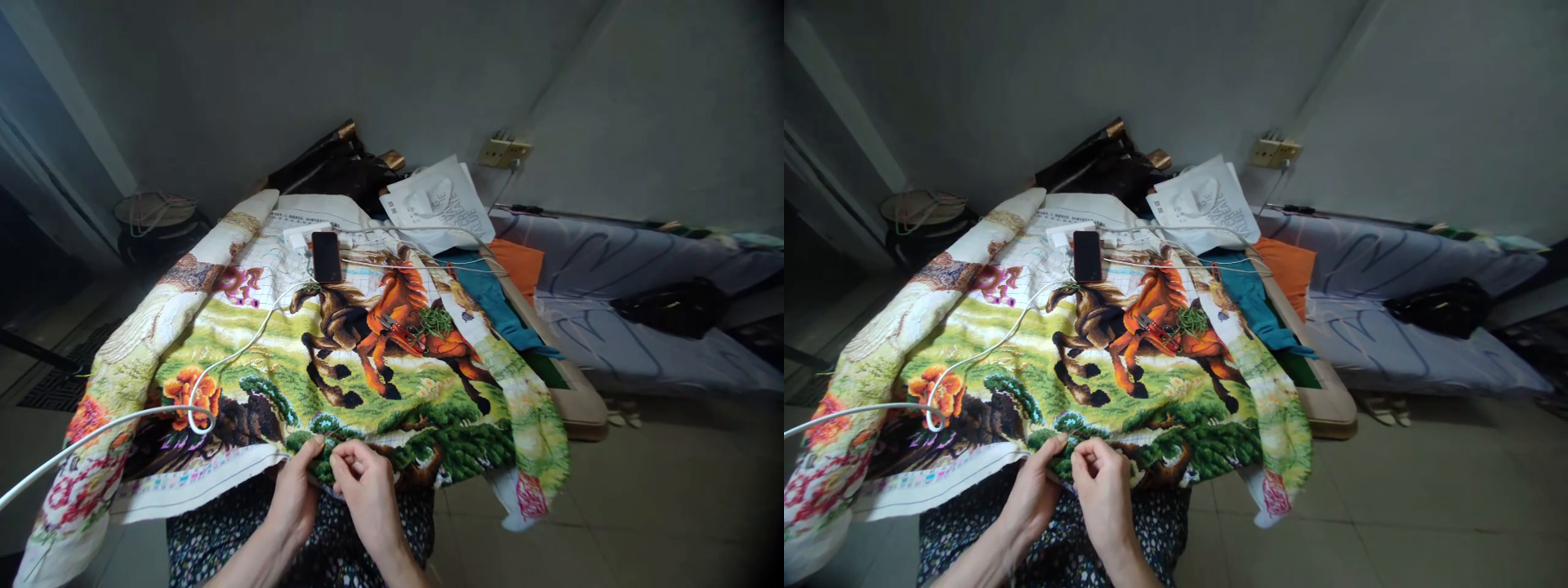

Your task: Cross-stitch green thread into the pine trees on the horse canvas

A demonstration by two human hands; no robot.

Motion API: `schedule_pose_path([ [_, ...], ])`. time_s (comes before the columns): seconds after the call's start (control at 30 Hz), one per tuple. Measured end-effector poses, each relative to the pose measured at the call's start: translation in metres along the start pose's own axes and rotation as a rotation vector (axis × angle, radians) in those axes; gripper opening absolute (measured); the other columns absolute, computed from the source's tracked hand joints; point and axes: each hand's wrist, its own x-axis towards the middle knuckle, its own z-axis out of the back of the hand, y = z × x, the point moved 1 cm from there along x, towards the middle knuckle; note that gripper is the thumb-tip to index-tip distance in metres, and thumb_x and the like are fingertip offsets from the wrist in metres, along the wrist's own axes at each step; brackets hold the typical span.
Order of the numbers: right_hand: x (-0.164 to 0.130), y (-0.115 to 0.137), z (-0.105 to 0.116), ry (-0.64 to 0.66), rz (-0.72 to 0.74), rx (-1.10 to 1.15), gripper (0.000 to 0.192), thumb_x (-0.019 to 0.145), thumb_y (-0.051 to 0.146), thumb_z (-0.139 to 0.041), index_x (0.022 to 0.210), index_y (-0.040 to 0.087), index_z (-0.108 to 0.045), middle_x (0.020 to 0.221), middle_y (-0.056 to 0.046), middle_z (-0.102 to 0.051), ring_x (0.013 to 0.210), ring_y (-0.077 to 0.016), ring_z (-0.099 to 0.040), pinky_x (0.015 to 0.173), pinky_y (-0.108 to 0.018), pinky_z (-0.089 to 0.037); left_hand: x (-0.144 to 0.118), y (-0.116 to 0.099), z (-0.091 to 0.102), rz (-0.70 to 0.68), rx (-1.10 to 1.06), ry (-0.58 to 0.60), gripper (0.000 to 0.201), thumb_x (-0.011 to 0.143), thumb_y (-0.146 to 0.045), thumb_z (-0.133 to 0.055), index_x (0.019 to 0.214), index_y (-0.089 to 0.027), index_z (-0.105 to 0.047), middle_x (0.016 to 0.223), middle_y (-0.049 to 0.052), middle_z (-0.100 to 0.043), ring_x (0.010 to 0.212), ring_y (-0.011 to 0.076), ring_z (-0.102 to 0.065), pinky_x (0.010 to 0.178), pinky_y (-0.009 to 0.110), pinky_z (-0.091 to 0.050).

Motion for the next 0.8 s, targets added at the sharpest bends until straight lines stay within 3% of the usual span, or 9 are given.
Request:
schedule_pose_path([
  [0.8,0.003,-0.0014,-0.0019,-0.028,0.001,-0.088,0.018,0.083,0.024,-0.051,0.07,0.017,-0.062,0.053,0.003,-0.055,0.048,-0.0131,-0.055,0.049,-0.022,-0.041,-0.0038,-0.0029,-0.0036,-0.007,0.007,-0.002,0.024,0.045,-0.025,-0.085,0.059,-0.013,-0.069,0.06,-0.001,-0.065,0.062,0.0122,-0.055,0.062,0.026,-0.043],
])
